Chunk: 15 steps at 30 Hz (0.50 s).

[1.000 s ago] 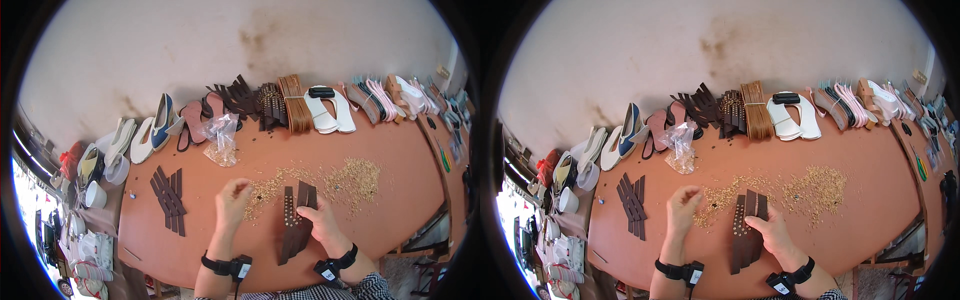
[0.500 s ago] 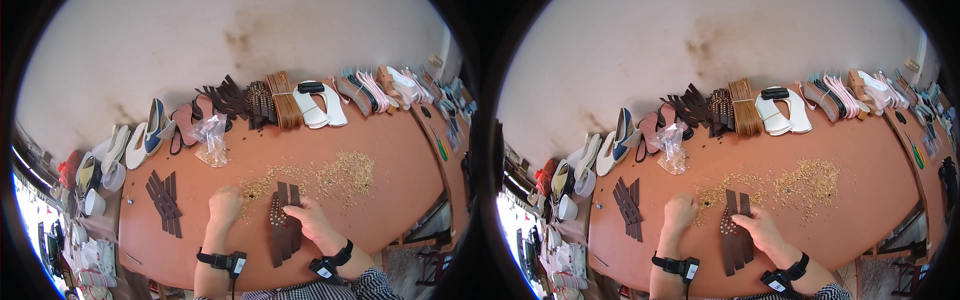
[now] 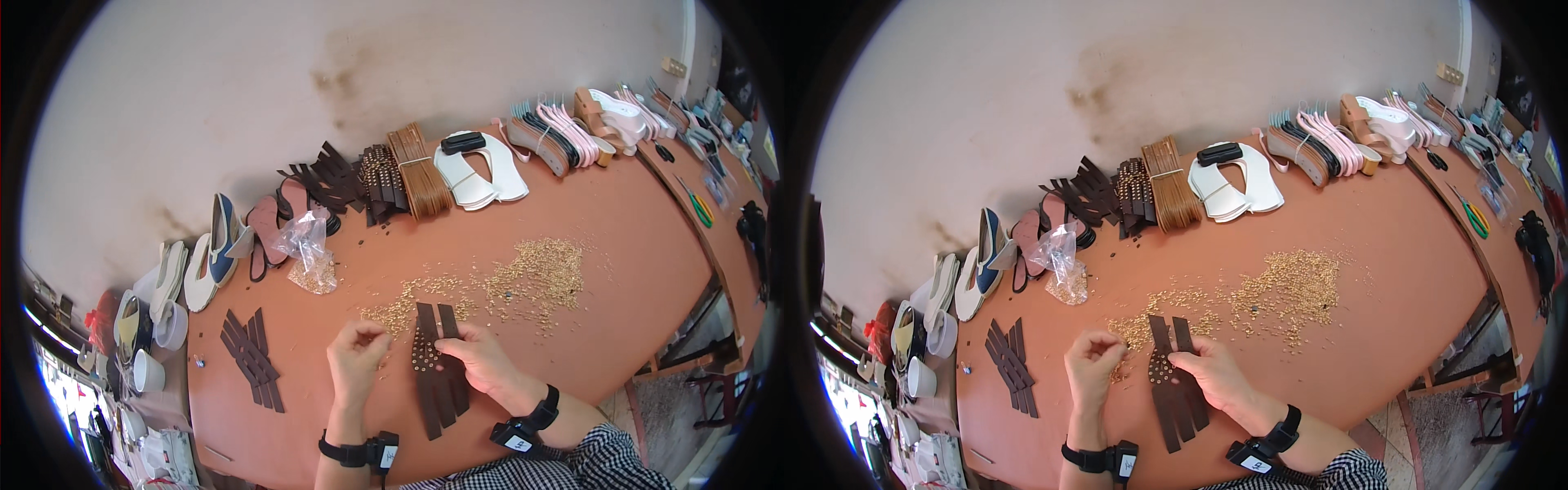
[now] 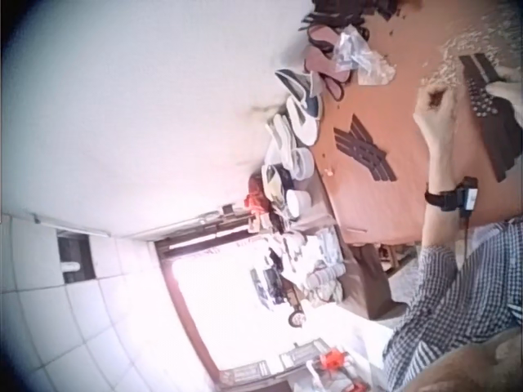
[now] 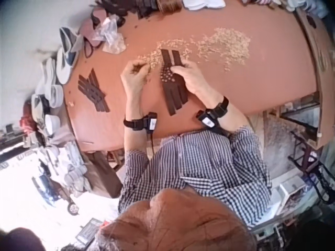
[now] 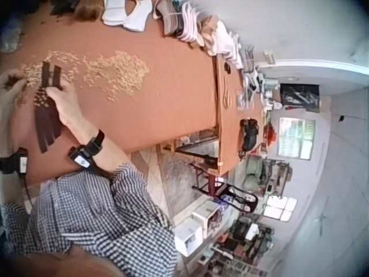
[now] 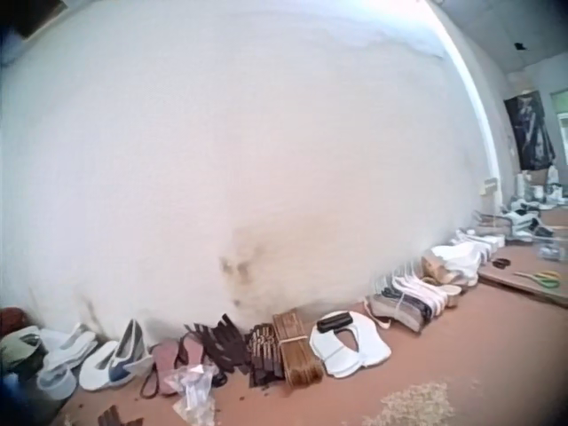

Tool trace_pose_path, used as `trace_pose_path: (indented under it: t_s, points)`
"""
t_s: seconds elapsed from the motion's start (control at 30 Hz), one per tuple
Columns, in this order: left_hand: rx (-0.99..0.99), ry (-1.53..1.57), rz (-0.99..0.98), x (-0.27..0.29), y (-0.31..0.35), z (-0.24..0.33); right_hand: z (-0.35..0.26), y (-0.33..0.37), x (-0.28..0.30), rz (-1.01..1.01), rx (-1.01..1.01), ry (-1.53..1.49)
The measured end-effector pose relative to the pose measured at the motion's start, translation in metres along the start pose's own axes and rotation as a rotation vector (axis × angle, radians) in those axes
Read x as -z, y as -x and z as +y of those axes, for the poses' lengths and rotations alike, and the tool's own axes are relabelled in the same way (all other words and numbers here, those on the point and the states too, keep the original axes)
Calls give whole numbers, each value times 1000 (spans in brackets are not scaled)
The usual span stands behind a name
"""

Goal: The recorder is attaching small decorative or structural metal components to leather shoe straps at a workbench.

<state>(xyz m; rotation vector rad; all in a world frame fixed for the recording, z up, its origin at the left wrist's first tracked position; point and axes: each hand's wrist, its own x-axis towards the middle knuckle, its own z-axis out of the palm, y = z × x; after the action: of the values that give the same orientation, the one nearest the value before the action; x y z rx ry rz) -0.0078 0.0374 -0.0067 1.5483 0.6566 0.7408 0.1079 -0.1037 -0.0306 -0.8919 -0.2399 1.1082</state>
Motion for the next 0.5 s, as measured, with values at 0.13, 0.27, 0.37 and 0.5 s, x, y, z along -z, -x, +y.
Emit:
trace_pose_path:
  t_s: [0.13, 0.27, 0.37, 0.5]
  points:
    - [-211, 83, -146, -18, 13, -9, -7, 3, -8, 11, -17, -56]
    - [-274, -21, -149, -31, 20, -4, -10, 8, -10, -46, 31, -54]
    - [-409, -199, -130, -33, 20, -3, -6, 7, -6, -52, 26, -57]
    - [-464, -232, -128, -37, 18, -4, -2, 7, -6, -62, 12, -109]
